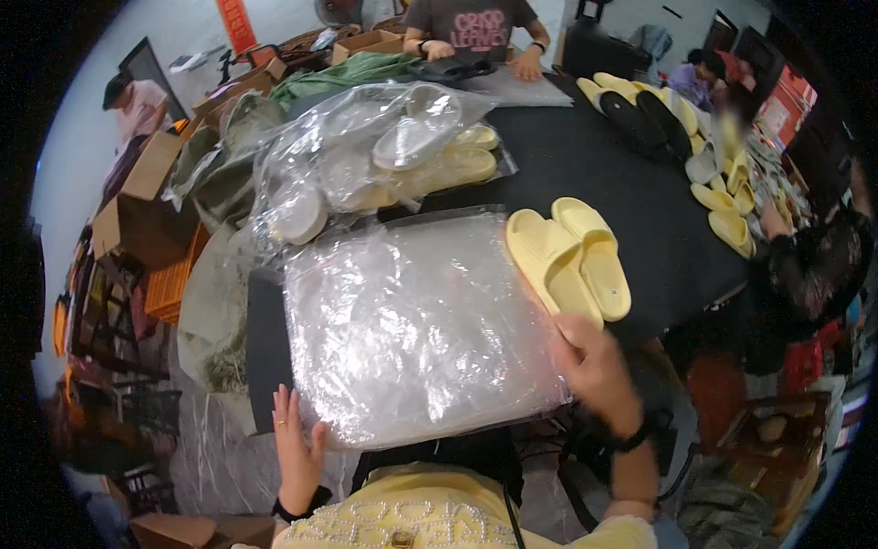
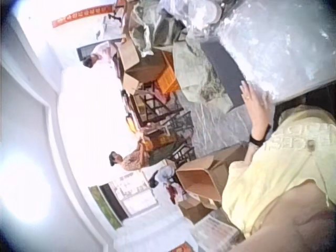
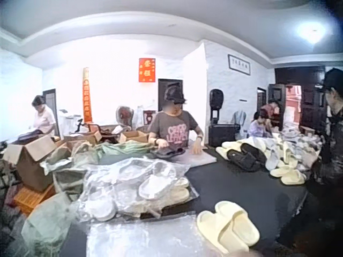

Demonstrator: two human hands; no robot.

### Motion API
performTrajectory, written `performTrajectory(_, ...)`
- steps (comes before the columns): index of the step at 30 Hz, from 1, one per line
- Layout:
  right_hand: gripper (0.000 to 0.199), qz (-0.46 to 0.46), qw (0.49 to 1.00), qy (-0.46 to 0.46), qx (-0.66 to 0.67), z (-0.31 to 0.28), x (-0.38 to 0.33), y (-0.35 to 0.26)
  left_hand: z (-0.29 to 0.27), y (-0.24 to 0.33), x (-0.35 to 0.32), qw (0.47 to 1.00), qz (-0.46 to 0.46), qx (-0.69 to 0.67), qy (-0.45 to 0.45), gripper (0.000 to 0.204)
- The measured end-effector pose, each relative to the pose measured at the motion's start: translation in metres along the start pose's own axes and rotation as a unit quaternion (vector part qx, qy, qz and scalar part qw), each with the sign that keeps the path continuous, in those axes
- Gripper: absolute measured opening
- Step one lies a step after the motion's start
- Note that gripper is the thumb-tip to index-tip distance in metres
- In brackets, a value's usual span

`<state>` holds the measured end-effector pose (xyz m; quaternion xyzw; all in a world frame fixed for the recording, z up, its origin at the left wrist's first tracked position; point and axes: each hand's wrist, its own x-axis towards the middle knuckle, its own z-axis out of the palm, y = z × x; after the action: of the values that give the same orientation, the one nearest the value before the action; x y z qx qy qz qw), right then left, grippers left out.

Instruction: The recorder picks up pairs of sandals and packs them into plastic bags on a table in a manufacturing workspace.

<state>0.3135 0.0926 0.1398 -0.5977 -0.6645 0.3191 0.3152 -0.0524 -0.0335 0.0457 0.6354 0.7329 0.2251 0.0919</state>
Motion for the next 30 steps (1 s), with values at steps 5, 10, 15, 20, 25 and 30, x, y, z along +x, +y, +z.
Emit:
performTrajectory(5,0.051,-0.032,0.945,-0.035,-0.323,-0.050,0.093,0.109,0.016,0.040,0.017,0.993,0.084,0.037,0.068,0.060)
performTrajectory(10,0.043,0.039,0.952,0.091,-0.290,-0.015,0.136,0.111,0.037,0.046,0.040,0.995,0.078,0.058,0.003,0.064)
performTrajectory(15,0.044,0.093,0.960,0.079,-0.253,-0.021,0.153,0.145,0.055,0.032,0.036,0.995,0.073,0.063,0.022,0.062)
performTrajectory(20,0.035,0.134,0.905,0.233,-0.329,-0.097,0.197,0.251,0.056,0.037,0.037,0.995,0.083,0.046,0.021,0.062)
performTrajectory(25,0.032,0.034,0.902,0.144,-0.406,-0.108,0.198,0.181,0.060,0.037,0.038,0.993,0.093,0.066,0.031,0.061)
performTrajectory(30,0.054,0.090,0.969,-0.210,0.095,-0.019,0.182,-0.011,0.060,0.032,0.034,0.996,0.069,0.061,0.015,0.062)
